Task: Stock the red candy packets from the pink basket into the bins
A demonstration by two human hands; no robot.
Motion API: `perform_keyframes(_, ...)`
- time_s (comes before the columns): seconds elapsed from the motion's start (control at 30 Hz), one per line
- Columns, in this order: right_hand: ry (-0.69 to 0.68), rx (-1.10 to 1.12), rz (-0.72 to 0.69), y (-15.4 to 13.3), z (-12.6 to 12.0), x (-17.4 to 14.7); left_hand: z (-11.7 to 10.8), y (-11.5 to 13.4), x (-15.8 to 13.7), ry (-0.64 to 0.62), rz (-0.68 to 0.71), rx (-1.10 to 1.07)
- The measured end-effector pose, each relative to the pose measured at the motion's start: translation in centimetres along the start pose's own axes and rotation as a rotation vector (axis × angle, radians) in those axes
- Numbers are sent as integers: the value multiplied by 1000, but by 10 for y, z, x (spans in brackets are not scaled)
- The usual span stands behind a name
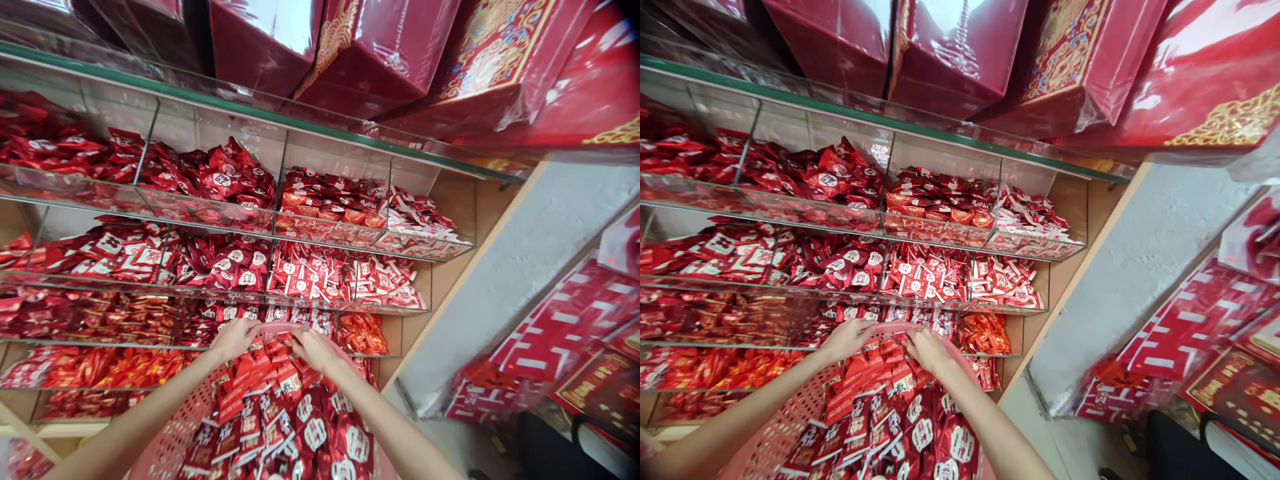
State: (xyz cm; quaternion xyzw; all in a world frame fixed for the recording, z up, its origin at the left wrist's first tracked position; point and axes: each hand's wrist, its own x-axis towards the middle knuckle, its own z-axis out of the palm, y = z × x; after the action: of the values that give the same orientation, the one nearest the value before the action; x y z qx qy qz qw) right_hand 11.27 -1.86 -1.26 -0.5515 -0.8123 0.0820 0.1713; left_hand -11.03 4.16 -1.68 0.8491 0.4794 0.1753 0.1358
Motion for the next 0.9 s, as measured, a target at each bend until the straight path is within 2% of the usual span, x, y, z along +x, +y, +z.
perform_keyframes(0.1,114,199,47,4,-5,-2,1,-1,1,-7,0,-11)
perform_keyframes(0.23,220,753,170,2,-14,-9,-1,1,1,-7,4,2)
perform_keyframes(0.43,128,1434,375,-13,-32,-29,-3,4,0,-5,26,5)
perform_keyframes(0.57,-4,1679,449,-28,-35,-46,-2,3,1,-2,20,7)
perform_keyframes(0.63,-50,1643,455,-38,-32,-56,-1,1,2,-9,9,11)
perform_keyframes(0.7,-57,1471,393,-50,-27,-68,0,-1,2,-7,1,7)
perform_keyframes(0.8,-23,966,166,-67,-12,-88,1,-2,2,3,8,-7)
perform_keyframes(0.9,26,331,-176,-78,14,-108,1,-1,2,0,12,-6)
